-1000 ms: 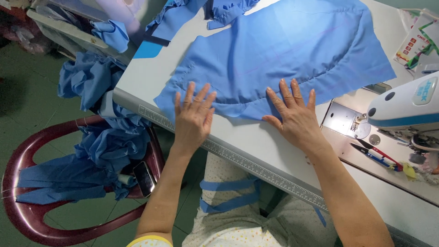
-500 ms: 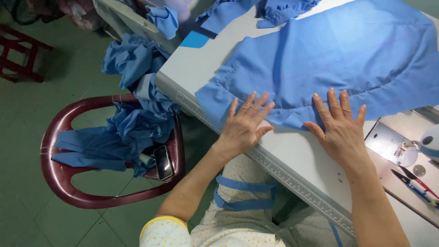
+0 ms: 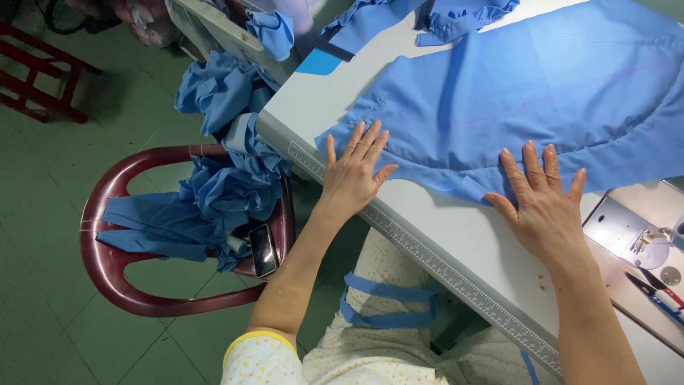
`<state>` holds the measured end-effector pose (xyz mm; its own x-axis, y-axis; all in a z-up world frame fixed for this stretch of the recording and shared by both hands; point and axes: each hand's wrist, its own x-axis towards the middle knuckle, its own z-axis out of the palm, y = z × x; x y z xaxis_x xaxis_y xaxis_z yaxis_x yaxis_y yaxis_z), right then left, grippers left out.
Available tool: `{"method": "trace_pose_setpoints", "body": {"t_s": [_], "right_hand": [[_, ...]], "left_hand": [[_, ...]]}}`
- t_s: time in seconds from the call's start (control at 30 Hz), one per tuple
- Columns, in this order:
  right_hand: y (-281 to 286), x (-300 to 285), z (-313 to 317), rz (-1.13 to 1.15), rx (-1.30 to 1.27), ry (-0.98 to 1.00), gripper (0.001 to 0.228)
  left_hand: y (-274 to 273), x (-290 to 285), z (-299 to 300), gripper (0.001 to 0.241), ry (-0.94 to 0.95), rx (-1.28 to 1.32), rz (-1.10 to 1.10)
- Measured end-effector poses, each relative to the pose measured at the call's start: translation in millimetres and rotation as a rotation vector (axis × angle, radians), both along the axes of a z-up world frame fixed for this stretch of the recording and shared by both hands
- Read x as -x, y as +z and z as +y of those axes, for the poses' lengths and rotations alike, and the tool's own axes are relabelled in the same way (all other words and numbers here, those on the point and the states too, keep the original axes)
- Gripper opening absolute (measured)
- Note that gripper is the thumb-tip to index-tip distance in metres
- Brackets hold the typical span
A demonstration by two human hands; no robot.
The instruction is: A person uses an industrial sewing machine to join pieces of blue fabric, carefully aligning the edges and smoothing the material as it is fed through the machine.
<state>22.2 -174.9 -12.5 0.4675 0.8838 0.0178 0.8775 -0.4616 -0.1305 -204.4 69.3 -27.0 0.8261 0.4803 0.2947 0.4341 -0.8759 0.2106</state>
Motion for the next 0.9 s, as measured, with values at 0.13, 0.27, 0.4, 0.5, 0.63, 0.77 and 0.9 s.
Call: {"method": "trace_pose_setpoints", "body": {"t_s": [0.13,0.27,0.4,0.5,0.63,0.77,0.9], "right_hand": [[6,0,1,0.033,0.012,-0.012,0.077],[3,-3,0,0.037,0.037,-0.026,0.079],[6,0,-1,0.038,-0.011,-0.008,0.078],[8,5,0,0.017,-0.211,0.1,0.072],[4,0,-3,0.042,-0.119,0.118,0.054],[6,-3,-3,0.089,-0.116,0.081,0.053],[4,-5,-3,0.101,-0.144,0.081,0.053]], "left_hand": [[8,2,10,0.064,-0.011,0.052,0.019],[2,2,20,0.054,0.021,0.07,-0.021],[14,-15,54,0.034,0.002,0.11,-0.345],[6,-45,85,0.029,0.237,0.243,-0.326],[-8,-76,101,0.019,0.273,0.177,-0.225],[-10,-77,99,0.024,0.29,0.126,-0.286],[4,-57,77,0.023,0.26,0.161,-0.351]]}}
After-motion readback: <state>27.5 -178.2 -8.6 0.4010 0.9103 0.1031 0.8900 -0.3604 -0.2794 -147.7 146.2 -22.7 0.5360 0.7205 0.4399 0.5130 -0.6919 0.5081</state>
